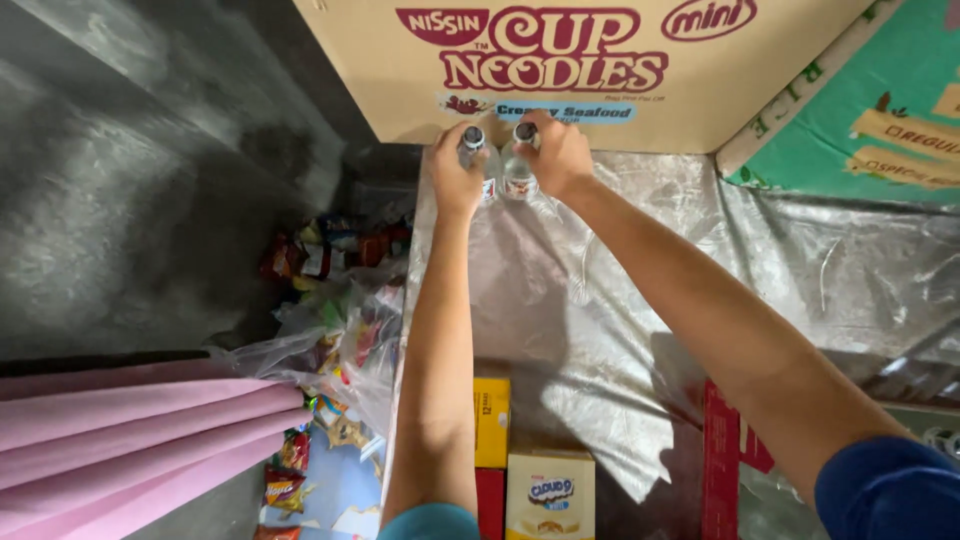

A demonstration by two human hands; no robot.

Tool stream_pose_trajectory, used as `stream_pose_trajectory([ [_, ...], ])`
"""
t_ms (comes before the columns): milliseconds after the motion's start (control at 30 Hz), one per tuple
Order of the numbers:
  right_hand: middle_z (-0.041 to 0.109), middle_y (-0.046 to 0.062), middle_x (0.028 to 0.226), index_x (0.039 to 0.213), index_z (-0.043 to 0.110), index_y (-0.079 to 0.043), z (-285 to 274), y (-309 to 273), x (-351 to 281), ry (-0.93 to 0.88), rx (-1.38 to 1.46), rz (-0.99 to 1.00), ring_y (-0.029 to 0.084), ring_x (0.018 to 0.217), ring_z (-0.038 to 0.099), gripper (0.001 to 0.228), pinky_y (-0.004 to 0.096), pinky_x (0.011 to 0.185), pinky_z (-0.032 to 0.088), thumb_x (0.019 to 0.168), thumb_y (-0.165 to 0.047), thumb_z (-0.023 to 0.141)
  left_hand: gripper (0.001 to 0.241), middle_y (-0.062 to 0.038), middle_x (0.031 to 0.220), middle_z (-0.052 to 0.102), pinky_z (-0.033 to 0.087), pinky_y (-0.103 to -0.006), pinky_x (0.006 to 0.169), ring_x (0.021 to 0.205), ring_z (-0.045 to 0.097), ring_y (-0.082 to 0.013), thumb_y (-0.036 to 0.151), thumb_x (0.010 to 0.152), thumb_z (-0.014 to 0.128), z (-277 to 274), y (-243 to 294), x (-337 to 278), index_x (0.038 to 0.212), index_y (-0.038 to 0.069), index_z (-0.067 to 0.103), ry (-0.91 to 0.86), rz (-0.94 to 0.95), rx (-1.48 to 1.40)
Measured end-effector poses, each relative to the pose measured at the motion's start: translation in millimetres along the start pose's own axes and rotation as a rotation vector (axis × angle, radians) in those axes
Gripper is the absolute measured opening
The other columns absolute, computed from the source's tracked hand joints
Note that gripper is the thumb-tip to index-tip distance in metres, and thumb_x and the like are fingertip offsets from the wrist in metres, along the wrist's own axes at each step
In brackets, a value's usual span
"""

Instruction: Unboxing glass gin bottles from a cardboard carton and arranging them on a surface.

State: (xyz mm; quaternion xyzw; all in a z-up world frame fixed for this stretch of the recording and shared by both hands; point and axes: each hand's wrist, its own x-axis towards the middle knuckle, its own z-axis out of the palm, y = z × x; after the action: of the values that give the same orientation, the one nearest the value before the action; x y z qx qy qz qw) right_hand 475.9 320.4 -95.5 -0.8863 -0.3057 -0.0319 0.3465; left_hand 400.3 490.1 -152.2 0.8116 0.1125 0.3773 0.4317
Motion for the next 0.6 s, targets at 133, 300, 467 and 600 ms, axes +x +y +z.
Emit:
stream_pose_trajectory([
  [133,0.073,0.021,0.112,0.127,0.063,-0.008,4,15,-6,0.004,0.02,-0.102,0.044,0.101,0.068,0.047,0.051,0.084,0.055,0.084,-0.018,0.081,0.055,-0.017,0.119,0.069,0.049,-0.0416,0.1,0.114,0.066,-0.0362,0.001,0.073,0.087,5,-3,-10,0.124,0.002,0.066,0.018,-0.031,-0.039],
  [300,0.068,0.025,0.109,0.148,0.043,-0.002,-15,17,-35,-0.186,0.011,0.06,0.042,0.1,0.066,0.084,0.051,0.085,0.053,0.076,-0.016,0.084,0.069,-0.015,0.124,0.069,0.049,-0.0411,0.1,0.119,0.064,-0.0355,0.003,0.064,0.089,1,17,-14,0.127,0.009,0.062,-0.044,-0.151,0.096],
  [467,0.07,0.016,0.119,0.129,0.063,-0.007,-41,50,-138,-0.276,0.109,0.011,0.029,0.096,0.072,0.053,0.041,0.084,0.058,0.081,-0.022,0.08,0.08,-0.021,0.13,0.061,0.047,-0.0461,0.098,0.118,0.059,-0.042,0.003,0.066,0.086,5,43,-66,0.138,0.003,0.051,0.051,-0.143,0.075],
  [600,0.076,0.012,0.111,0.119,0.07,-0.006,-110,33,-230,-0.38,0.186,0.043,0.022,0.098,0.074,0.038,0.037,0.086,0.059,0.085,-0.019,0.077,0.049,-0.016,0.114,0.071,0.054,-0.0412,0.093,0.104,0.068,-0.0311,0.009,0.079,0.084,20,73,-136,0.123,0.002,0.064,-0.001,-0.086,-0.103],
])
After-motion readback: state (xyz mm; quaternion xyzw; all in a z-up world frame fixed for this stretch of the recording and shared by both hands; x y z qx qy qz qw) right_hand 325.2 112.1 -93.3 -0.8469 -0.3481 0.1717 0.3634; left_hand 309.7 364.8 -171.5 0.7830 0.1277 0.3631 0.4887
